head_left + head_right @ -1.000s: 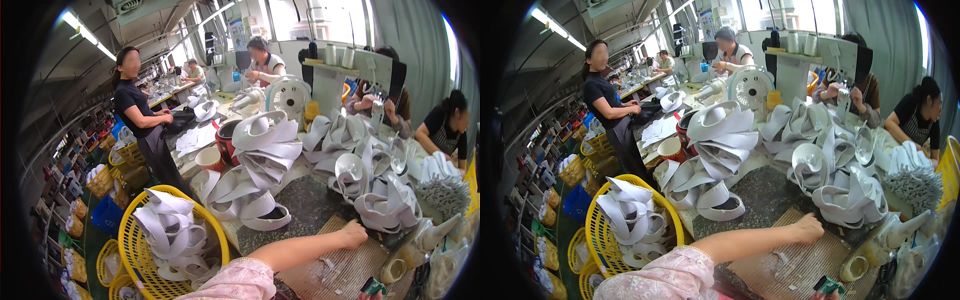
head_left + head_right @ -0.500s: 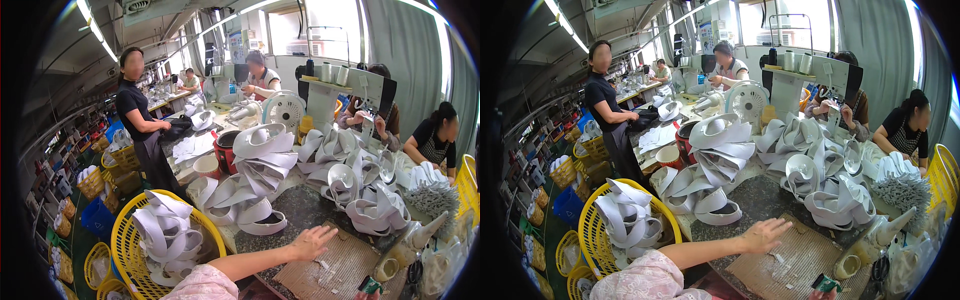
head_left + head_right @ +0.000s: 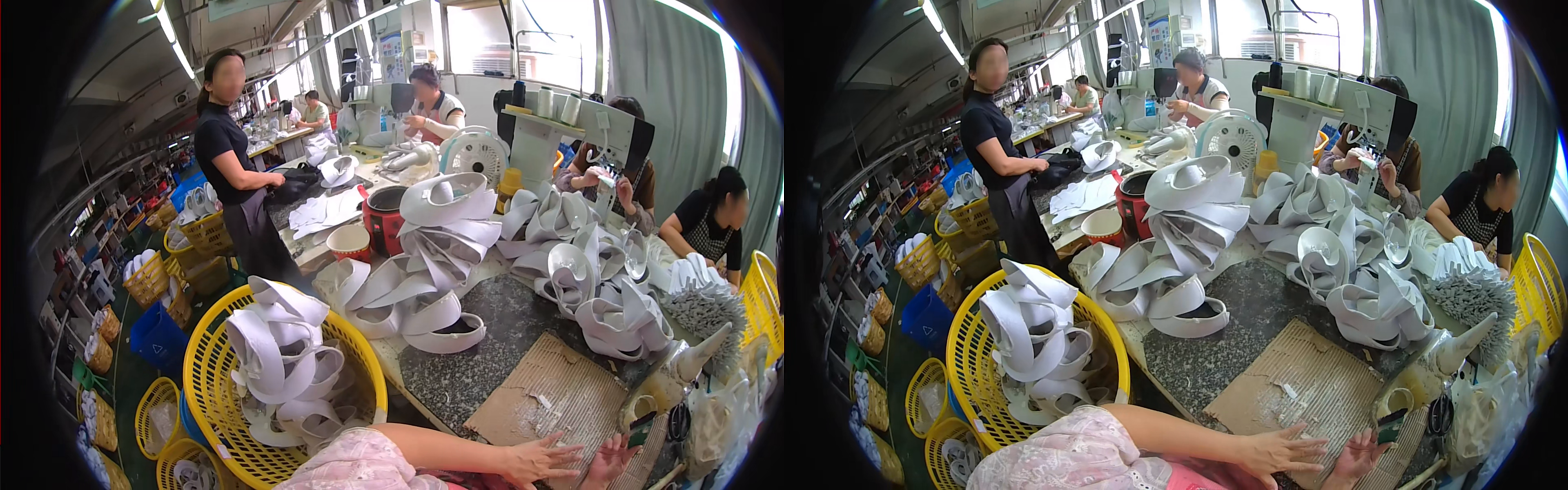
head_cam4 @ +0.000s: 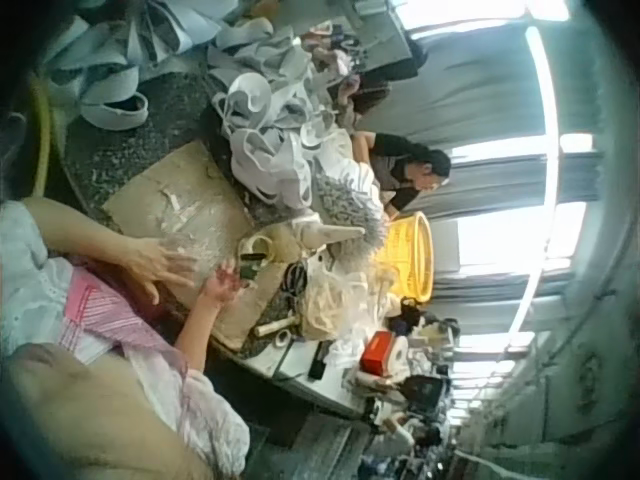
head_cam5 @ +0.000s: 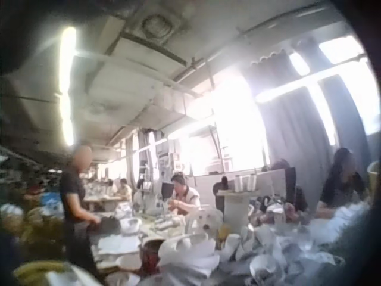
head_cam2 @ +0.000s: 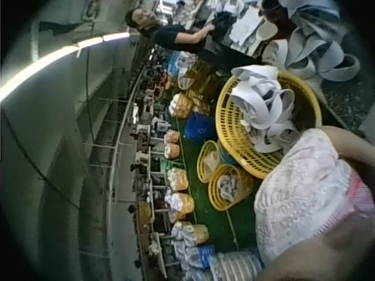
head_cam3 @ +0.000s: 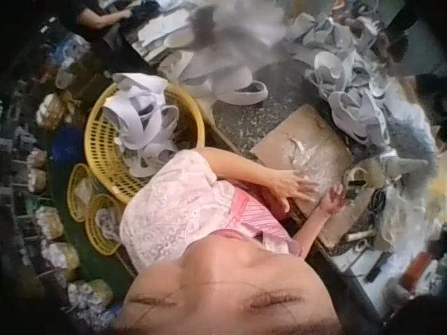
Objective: The person applies adhesive to shoe parts by dipping an applicator into a glue container, spreading glue along the surfaces of the shoe uppers, and setting the glued pieces aside.
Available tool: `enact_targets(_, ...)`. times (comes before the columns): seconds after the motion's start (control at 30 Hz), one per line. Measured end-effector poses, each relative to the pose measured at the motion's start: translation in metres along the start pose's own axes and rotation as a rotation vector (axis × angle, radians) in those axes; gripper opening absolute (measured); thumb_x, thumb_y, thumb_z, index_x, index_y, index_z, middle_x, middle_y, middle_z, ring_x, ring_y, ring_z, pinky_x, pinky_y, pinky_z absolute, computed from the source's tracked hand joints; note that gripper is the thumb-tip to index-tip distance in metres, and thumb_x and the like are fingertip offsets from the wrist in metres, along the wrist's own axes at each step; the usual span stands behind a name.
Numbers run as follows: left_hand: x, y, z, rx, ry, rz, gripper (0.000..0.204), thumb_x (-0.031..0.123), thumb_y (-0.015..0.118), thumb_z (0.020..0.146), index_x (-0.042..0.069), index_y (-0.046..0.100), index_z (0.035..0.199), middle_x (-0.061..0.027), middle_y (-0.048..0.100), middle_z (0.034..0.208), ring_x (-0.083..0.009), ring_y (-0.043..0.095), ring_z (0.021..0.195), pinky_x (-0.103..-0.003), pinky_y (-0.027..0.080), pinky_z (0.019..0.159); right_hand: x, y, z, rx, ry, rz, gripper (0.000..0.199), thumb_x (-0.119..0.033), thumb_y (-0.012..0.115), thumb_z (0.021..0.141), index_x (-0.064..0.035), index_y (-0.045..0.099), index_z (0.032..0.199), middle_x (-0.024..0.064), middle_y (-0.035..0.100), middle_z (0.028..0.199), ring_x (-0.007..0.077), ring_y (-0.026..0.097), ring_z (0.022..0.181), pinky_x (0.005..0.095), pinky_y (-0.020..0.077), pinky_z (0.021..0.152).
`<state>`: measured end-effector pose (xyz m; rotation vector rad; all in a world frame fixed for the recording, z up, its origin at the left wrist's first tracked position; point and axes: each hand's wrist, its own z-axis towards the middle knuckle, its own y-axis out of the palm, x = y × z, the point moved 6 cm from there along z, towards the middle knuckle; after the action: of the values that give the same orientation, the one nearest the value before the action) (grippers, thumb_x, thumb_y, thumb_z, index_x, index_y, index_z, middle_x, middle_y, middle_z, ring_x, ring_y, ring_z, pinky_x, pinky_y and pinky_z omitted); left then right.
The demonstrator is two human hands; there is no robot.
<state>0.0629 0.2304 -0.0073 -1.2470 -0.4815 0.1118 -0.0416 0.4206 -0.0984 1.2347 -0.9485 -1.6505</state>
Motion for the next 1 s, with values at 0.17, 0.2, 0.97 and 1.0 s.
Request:
enact_targets(0.17, 0.005, -0.011, 0.0, -0.053, 0.05, -0.019, 0.085, 0.058, 0.049, 0.072, 0.016, 0.015, 0.138, -0.0148, 0.026, 0.137, -0.0282, 0.01, 0.132, -0.058, 0.007, 0.1, 0.002, 0.015, -0.001, 0.117, -0.032, -0.024, 0.041, -0.036, 0.051, 0.085, 0.0028, 0.052, 0.098, 0.0065, 0.05, 0.074, 0.015, 0.047, 0.069, 0.0253, 0.0424, 0.062)
enact_targets(0.2, 0.01, -0.018, -0.006, -0.155, 0.038, -0.037, 0.085, 0.047, 0.055, 0.073, 0.011, 0.014, 0.137, -0.016, 0.022, 0.138, -0.028, 0.009, 0.132, -0.057, 0.014, 0.101, 0.003, 0.017, -0.002, 0.053, -0.007, -0.018, 0.043, -0.036, 0.051, 0.085, 0.0056, 0.052, 0.097, 0.0077, 0.049, 0.074, 0.0159, 0.048, 0.071, 0.0257, 0.0431, 0.066)
enact_targets(0.97, -0.031, -0.049, -0.039, 0.267, -0.16, -0.032, 0.059, 0.02, 0.058, 0.076, 0.007, 0.036, 0.129, -0.0114, 0.053, 0.111, -0.0241, 0.051, 0.101, -0.037, 0.036, 0.09, 0.013, 0.059, -0.012, 0.056, 0.105, 0.153, 0.044, -0.038, 0.049, 0.083, -0.0026, 0.057, 0.108, 0.0107, 0.054, 0.116, 0.0262, 0.046, 0.11, 0.0464, 0.0237, 0.099)
enact_targets(1.0, -0.036, -0.057, -0.042, 0.304, -0.178, -0.019, 0.058, 0.019, 0.058, 0.076, 0.007, 0.036, 0.128, -0.0116, 0.054, 0.109, -0.0249, 0.051, 0.099, -0.036, 0.037, 0.088, 0.014, 0.054, -0.012, 0.06, 0.105, 0.152, 0.044, -0.038, 0.049, 0.083, -0.0026, 0.057, 0.108, 0.0107, 0.054, 0.116, 0.0262, 0.046, 0.11, 0.0464, 0.0237, 0.099)
